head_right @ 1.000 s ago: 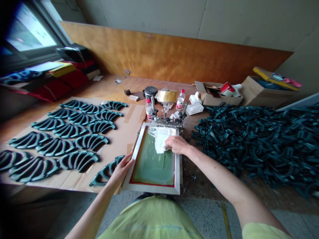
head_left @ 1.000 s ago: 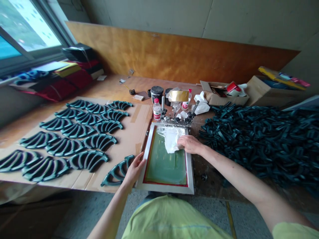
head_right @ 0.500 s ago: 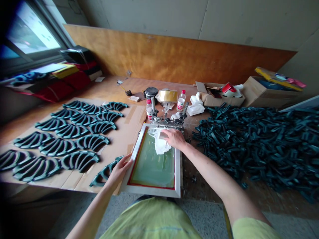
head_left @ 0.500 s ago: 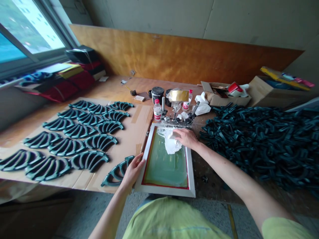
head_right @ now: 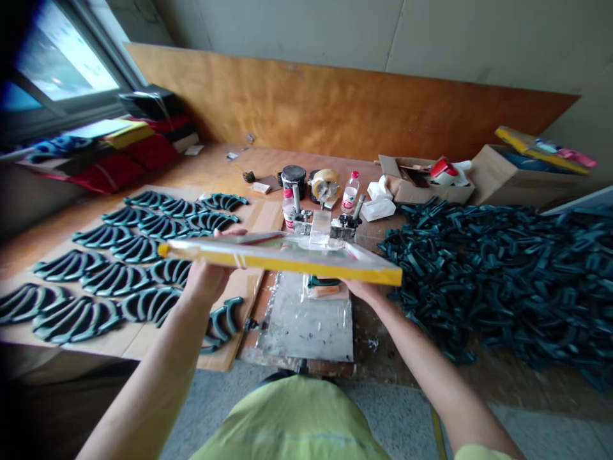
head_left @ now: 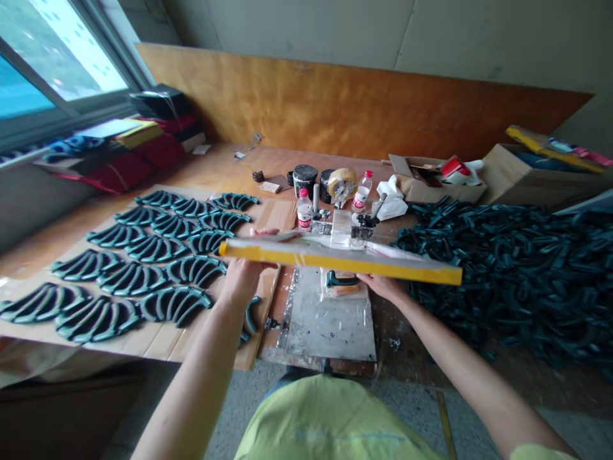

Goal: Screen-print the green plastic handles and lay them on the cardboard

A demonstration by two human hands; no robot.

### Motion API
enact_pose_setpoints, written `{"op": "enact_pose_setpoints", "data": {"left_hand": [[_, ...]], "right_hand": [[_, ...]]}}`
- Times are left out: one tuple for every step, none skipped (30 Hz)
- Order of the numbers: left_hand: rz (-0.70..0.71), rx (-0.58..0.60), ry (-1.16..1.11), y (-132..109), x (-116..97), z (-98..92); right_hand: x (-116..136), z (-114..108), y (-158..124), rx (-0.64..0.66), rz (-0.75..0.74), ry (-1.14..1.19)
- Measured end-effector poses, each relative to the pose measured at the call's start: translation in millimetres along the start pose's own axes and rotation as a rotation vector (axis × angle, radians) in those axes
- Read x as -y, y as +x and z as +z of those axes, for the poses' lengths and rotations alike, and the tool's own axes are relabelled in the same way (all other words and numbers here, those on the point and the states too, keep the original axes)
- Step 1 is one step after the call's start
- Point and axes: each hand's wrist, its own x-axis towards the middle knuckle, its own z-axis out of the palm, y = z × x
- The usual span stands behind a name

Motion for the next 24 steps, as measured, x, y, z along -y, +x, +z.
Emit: {"op": "enact_pose_setpoints", "data": {"left_hand": [[0.017, 0.004, -0.016, 8, -6, 5.9], [0.023, 0.009, -0.030, 14, -11, 11.0], [0.024, 0.015, -0.046, 18, -14, 15.0], [0.028, 0.015, -0.063, 20, -14, 18.1], [0.031, 0.000, -0.078, 19, -11, 20.3], [0.022, -0.030, -0.085, 15, -3, 22.0], [-0.015, -0.057, -0.080, 8, 9, 23.4], [-0.095, -0.055, -0.057, -4, 24, 25.0], [-0.209, -0.027, -0.024, -17, 41, 27.1], [-0.368, 0.051, 0.017, -33, 60, 29.7], [-0.540, 0.151, 0.051, -50, 77, 32.8], [-0.657, 0.196, 0.040, -67, 94, 36.0], [-0.727, 0.201, 0.003, -82, 107, 38.9], [-0.766, 0.173, -0.044, -95, 118, 40.8], [-0.778, 0.121, -0.089, -105, 125, 41.0], [-0.777, 0.066, -0.118, -112, 131, 38.7], [-0.770, 0.012, -0.126, -117, 135, 33.3], [-0.759, -0.042, -0.120, -119, 138, 24.7], [-0.738, -0.101, -0.106, -120, 140, 12.9], [-0.709, -0.174, -0.084, -121, 143, -1.7], [-0.673, -0.263, -0.052, -123, 145, -18.5], [-0.642, -0.359, -0.012, -126, 148, -36.5], [-0.615, -0.455, 0.029, -131, 151, -54.6], [-0.600, -0.547, 0.072, -136, 154, -72.0]], "right_hand": [[3, 11, -5, 0.013, -0.038, 0.018], [7, 19, -8, 0.023, -0.073, 0.041], [10, 26, -8, 0.029, -0.096, 0.064], [12, 30, -8, 0.030, -0.110, 0.078], [14, 31, -6, 0.026, -0.111, 0.084], [16, 30, -5, 0.020, -0.100, 0.083], [20, 27, -5, 0.010, -0.087, 0.085], [25, 24, -7, -0.005, -0.082, 0.087], [34, 21, -11, -0.029, -0.087, 0.090], [45, 18, -17, -0.058, -0.108, 0.088], [58, 18, -24, -0.083, -0.144, 0.080], [73, 19, -32, -0.097, -0.199, 0.066], [89, 22, -40, -0.099, -0.270, 0.050], [103, 25, -47, -0.085, -0.352, 0.039], [113, 29, -53, -0.060, -0.435, 0.037], [117, 33, -58, -0.034, -0.508, 0.044], [116, 34, -61, -0.013, -0.556, 0.055], [107, 34, -62, 0.000, -0.572, 0.060], [91, 32, -63, 0.004, -0.547, 0.055], [68, 27, -63, 0.005, -0.492, 0.035], [41, 22, -62, 0.010, -0.402, -0.003], [10, 16, -62, 0.022, -0.286, -0.051], [-23, 11, -63, 0.061, -0.199, -0.106], [-56, 7, -64, 0.095, -0.130, -0.161]]}}
